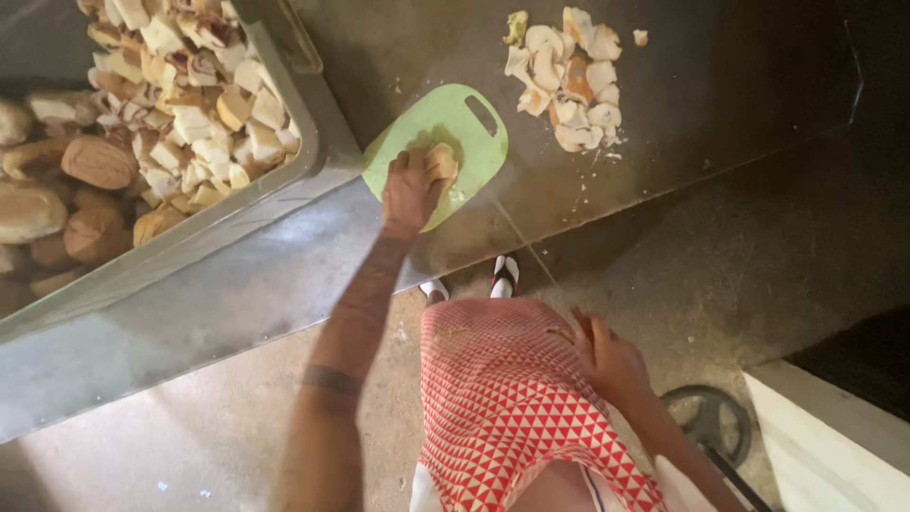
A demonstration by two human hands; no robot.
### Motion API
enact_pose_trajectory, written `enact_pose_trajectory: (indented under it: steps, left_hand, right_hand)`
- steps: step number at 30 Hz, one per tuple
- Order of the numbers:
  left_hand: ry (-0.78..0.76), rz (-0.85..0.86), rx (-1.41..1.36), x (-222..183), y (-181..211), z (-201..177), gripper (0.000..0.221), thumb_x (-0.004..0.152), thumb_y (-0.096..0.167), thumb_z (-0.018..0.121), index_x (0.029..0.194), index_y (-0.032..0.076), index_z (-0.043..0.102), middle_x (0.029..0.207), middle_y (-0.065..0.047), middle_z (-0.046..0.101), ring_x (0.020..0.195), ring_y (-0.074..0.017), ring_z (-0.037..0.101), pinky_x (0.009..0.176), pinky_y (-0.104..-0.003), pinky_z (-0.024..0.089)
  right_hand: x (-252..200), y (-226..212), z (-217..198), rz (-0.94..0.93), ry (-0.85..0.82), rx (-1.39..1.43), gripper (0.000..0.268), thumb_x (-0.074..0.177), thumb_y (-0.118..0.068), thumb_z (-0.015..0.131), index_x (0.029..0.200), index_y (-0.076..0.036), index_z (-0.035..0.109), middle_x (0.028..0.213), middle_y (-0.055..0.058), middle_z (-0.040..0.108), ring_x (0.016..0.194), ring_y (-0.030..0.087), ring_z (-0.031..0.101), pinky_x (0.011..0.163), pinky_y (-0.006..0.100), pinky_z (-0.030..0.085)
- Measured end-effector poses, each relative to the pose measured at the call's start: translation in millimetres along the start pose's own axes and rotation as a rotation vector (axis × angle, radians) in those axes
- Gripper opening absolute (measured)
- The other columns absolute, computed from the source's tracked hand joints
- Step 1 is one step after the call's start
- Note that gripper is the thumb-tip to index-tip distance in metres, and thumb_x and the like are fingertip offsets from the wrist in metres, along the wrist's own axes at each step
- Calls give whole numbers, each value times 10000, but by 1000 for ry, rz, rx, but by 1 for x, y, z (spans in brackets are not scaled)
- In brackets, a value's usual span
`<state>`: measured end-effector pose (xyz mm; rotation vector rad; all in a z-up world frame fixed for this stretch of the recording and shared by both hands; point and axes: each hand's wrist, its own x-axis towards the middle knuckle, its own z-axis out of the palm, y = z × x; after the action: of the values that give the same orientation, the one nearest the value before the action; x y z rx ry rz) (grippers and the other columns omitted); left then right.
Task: The person cuts pieces of bread on a cutting board using a knife and places them into a large bin.
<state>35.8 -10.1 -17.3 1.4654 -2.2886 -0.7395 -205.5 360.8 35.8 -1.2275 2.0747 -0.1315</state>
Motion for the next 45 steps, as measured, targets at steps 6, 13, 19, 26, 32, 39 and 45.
enact_pose_trajectory:
  steps: [6, 13, 19, 26, 32, 39, 45]
  left_hand:
    - [263, 84, -208, -23, 25, -3, 974, 640, 109, 858, 1464, -111, 387, 1344, -311, 497, 1152, -521, 485, 971, -537, 435]
    - [47, -42, -11, -11, 0, 14, 573, 818, 85, 803, 1354, 40, 608, 1394, -152, 560, 1237, -384, 539, 1048, -451, 502]
    - [-51, 2, 248, -6, 5, 25, 447, 792, 72, 784, 1198, -20, 620, 1240, -184, 556, 1140, -378, 569, 927, -408, 559]
    - [-14, -36, 256, -7, 12, 21, 423, 795, -52, 692, 1207, -18, 604, 1242, -177, 564, 1165, -364, 581, 941, -412, 573]
    - [11, -52, 254, -10, 11, 25, 456, 807, -43, 695, 1249, -43, 580, 1239, -191, 563, 1167, -367, 587, 908, -405, 588]
    - [15, -74, 245, -11, 15, 22, 431, 822, 16, 715, 1236, 6, 595, 1243, -167, 572, 1196, -362, 586, 905, -410, 588]
    - [109, 15, 69, -23, 29, -1, 538, 752, 59, 726, 1265, -5, 577, 1344, -214, 513, 1187, -418, 541, 932, -467, 548]
  right_hand:
    - [27, -61, -8, -171, 119, 100, 351, 1023, -347, 486, 1273, -103, 515, 993, 265, 728, 851, 504, 694, 707, 596, 546]
    - [34, -82, -11, -196, 74, 68, 303, 1012, -289, 498, 1253, -107, 523, 995, 287, 710, 878, 513, 677, 734, 615, 519]
    - [70, -116, -10, -61, -89, 47, 299, 1041, -284, 473, 1236, -58, 480, 910, 313, 702, 880, 523, 676, 764, 615, 518]
    - [177, -182, 15, -247, 47, 145, 269, 1021, -257, 503, 1189, -46, 492, 850, 310, 681, 794, 533, 668, 692, 626, 515]
    - [155, -150, 27, -253, -6, 64, 267, 1057, -268, 484, 1153, -19, 473, 807, 324, 681, 776, 543, 667, 721, 633, 511]
    - [83, -58, 49, -149, -37, 14, 294, 1028, -315, 489, 1186, -67, 464, 801, 315, 682, 780, 543, 662, 684, 646, 498]
    - [49, -26, 40, -173, 55, 9, 284, 1013, -321, 505, 1158, -77, 503, 852, 301, 699, 772, 534, 668, 660, 634, 506]
